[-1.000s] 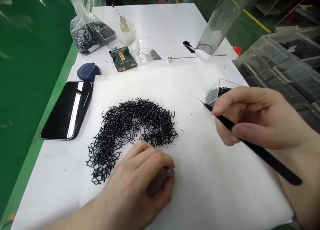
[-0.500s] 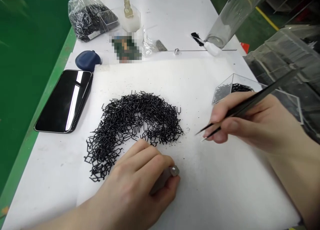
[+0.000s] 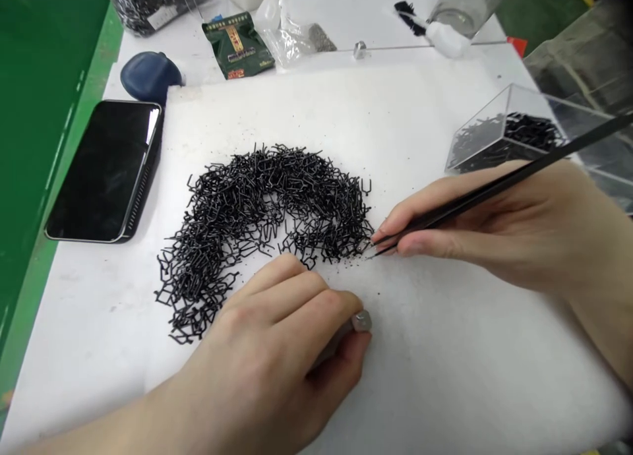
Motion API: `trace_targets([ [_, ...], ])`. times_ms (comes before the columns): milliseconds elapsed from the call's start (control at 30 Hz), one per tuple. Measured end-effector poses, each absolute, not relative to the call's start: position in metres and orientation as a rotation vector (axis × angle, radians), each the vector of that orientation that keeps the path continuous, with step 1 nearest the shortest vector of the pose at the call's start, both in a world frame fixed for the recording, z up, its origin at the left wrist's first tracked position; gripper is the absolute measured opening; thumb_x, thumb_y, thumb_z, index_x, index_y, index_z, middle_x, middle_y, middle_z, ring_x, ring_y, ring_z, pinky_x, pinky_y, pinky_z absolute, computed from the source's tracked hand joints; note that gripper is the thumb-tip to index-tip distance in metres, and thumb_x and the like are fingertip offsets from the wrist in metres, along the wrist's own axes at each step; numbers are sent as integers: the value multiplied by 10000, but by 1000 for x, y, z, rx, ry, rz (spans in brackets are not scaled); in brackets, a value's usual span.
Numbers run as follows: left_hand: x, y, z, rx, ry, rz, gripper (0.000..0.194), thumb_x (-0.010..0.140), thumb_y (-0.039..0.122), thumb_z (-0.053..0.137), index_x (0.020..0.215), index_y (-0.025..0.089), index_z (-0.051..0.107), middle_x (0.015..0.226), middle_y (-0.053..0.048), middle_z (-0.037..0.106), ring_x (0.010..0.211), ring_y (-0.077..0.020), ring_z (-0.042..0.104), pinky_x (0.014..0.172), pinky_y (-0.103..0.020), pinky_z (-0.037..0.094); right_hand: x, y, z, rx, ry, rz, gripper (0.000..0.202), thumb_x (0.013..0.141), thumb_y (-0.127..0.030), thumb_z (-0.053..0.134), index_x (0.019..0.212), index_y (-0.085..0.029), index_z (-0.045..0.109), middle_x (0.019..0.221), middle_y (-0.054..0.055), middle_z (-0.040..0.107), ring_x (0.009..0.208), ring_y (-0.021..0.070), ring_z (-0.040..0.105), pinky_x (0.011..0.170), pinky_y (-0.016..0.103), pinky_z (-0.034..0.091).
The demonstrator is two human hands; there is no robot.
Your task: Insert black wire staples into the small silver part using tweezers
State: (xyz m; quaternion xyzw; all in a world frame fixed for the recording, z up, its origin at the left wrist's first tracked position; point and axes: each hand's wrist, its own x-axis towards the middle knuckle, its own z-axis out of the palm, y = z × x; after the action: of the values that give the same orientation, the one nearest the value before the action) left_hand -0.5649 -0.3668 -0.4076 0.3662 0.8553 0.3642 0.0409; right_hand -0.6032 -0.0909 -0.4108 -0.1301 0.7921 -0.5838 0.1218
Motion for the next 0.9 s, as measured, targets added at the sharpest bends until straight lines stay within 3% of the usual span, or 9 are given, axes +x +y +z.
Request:
trace_targets([
  [133,-565,-368,-407,1139,2612,1102,229,1109,105,671,926,175,791,745,17,675,740,-168,576,752,-296,567,-600,-90,-415,-391,2389,-1688,125,935,-321,1014,1004,-420,980,1032,-4,938,929,297,916,907,426,812],
  [400,-563,-368,-409,1138,2603,1102,212,1108,106,676,944,181,788,758,21,678,757,-171,582,754,-294,553,-599,-87,-410,-399,2426,-1656,81,932,-370,1020,977,-420,976,1027,-8,938,903,305,912,859,447,818],
  [667,-565,-368,-409,1137,2592,1091,226,1102,94,677,916,174,779,752,26,662,753,-160,581,758,-285,551,-599,-90,-414,-397,2412,-1697,94,957,-320,999,964,-409,970,960,-21,933,811,236,892,712,341,770],
  [900,-566,-367,-413,1151,2586,1191,166,1102,138,729,952,176,789,753,38,667,761,-155,577,767,-270,542,-599,-94,-414,-454,2482,-1684,226,912,-219,1011,959,-436,969,990,-74,933,897,255,917,828,372,805],
])
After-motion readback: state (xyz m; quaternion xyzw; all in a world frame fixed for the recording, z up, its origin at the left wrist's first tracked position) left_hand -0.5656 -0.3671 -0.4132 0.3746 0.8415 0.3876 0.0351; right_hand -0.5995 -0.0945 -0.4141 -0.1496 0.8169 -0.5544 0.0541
